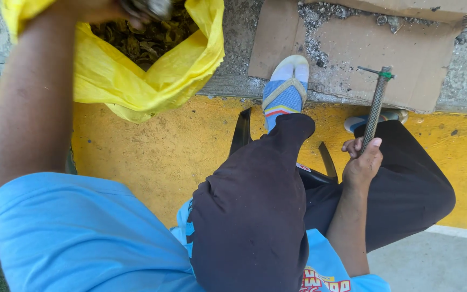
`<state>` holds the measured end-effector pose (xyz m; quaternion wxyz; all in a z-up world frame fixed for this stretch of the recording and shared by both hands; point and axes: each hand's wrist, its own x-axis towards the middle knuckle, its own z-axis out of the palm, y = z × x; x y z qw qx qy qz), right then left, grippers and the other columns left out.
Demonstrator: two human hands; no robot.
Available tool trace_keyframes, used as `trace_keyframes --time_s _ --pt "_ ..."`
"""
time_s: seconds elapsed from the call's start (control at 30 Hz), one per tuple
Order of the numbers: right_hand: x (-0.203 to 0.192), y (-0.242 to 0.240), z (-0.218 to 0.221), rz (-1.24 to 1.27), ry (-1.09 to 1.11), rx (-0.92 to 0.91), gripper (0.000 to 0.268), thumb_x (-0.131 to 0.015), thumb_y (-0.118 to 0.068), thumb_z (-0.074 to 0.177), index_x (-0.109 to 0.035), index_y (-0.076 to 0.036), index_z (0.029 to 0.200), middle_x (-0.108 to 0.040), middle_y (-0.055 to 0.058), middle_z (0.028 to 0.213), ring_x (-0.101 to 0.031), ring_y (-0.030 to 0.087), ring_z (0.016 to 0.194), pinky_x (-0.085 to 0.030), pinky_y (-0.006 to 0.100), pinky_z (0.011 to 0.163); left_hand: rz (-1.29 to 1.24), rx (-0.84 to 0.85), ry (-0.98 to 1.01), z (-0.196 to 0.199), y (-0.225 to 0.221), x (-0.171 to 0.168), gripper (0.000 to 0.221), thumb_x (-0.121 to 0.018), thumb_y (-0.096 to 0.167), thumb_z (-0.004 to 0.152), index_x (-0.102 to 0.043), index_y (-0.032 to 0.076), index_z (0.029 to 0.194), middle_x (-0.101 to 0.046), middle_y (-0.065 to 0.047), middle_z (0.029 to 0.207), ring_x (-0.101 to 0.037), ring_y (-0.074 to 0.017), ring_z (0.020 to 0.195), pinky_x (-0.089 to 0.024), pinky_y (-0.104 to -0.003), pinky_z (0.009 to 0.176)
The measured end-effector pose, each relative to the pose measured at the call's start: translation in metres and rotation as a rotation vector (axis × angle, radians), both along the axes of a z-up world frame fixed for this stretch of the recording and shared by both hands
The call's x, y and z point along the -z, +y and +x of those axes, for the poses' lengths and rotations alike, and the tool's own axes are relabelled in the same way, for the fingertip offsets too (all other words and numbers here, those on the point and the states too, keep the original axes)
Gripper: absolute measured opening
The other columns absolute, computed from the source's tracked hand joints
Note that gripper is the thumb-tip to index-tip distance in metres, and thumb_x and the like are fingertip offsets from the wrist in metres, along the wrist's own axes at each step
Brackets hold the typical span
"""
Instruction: The person is using a metal tool to pry open and clean oyster shells.
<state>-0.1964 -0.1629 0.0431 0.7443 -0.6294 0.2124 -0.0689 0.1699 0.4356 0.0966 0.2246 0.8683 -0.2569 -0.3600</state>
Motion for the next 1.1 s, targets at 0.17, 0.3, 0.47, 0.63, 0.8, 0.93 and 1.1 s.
trace_keyframes --time_s 0.17,0.3,0.47,0.63,0.8,0.93,1.1 --pt "0.004 0.006 0.005 -0.035 0.073 0.005 0.058 -0.039 -0.056 0.114 -0.047 -0.006 0.085 -0.043 0.003 0.071 -0.046 0.016 0.070 -0.047 0.036 0.075 -0.539 -0.555 0.817 -0.052 -0.174 -0.052 0.044 -0.057 0.029 0.096 -0.060 0.008 0.134 -0.073 -0.005 0.111 -0.070 -0.0204 0.101 -0.060 -0.040 0.084" --pt "0.013 0.008 0.009 -0.031 0.092 -0.027 0.057 -0.037 -0.052 0.115 -0.047 -0.007 0.082 -0.043 0.002 0.069 -0.047 0.015 0.070 -0.046 0.034 0.075 -0.368 -0.256 0.447 -0.071 -0.279 -0.043 0.044 -0.061 0.031 0.090 -0.057 0.011 0.129 -0.071 -0.007 0.104 -0.070 -0.0203 0.091 -0.061 -0.039 0.079" --pt "0.026 0.008 0.012 0.013 0.115 -0.019 0.054 -0.037 -0.048 0.116 -0.049 -0.007 0.083 -0.042 0.001 0.069 -0.044 0.012 0.069 -0.047 0.033 0.074 -0.173 -0.017 -0.144 -0.075 -0.376 0.054 0.042 -0.071 0.037 0.093 -0.060 0.005 0.117 -0.069 -0.021 0.109 -0.067 -0.0362 0.103 -0.053 -0.050 0.093" --pt "0.022 0.011 0.011 0.015 0.189 -0.018 0.053 -0.038 -0.048 0.114 -0.050 -0.006 0.084 -0.045 0.001 0.074 -0.046 0.012 0.071 -0.047 0.032 0.072 -0.327 -0.094 -0.224 -0.087 -0.417 0.091 0.049 -0.080 0.029 0.086 -0.055 0.004 0.121 -0.059 -0.026 0.118 -0.063 -0.0469 0.107 -0.054 -0.051 0.093" --pt "0.029 0.008 0.014 0.069 0.231 -0.058 0.050 -0.038 -0.047 0.114 -0.050 -0.006 0.087 -0.044 0.001 0.074 -0.047 0.012 0.071 -0.046 0.031 0.071 -0.319 -0.240 -0.234 -0.075 -0.389 0.126 0.035 -0.078 0.021 0.087 -0.062 0.008 0.116 -0.060 -0.023 0.119 -0.064 -0.0441 0.107 -0.052 -0.049 0.096" --pt "0.027 0.015 0.015 0.125 0.267 -0.095 0.043 -0.041 -0.043 0.114 -0.051 -0.006 0.094 -0.043 0.001 0.077 -0.045 0.012 0.073 -0.044 0.031 0.070 -0.342 -0.239 -0.294 -0.065 -0.364 0.138 0.033 -0.078 0.014 0.083 -0.065 0.009 0.113 -0.059 -0.022 0.123 -0.063 -0.0425 0.112 -0.052 -0.046 0.098" --pt "0.023 0.011 0.016 0.129 0.264 -0.078 0.037 -0.043 -0.039 0.112 -0.054 -0.006 0.097 -0.046 0.001 0.077 -0.050 0.014 0.074 -0.047 0.032 0.073 -0.332 -0.221 -0.381 -0.066 -0.369 0.115 0.046 -0.082 0.013 0.075 -0.065 0.012 0.118 -0.058 -0.019 0.129 -0.059 -0.0447 0.117 -0.048 -0.051 0.098"
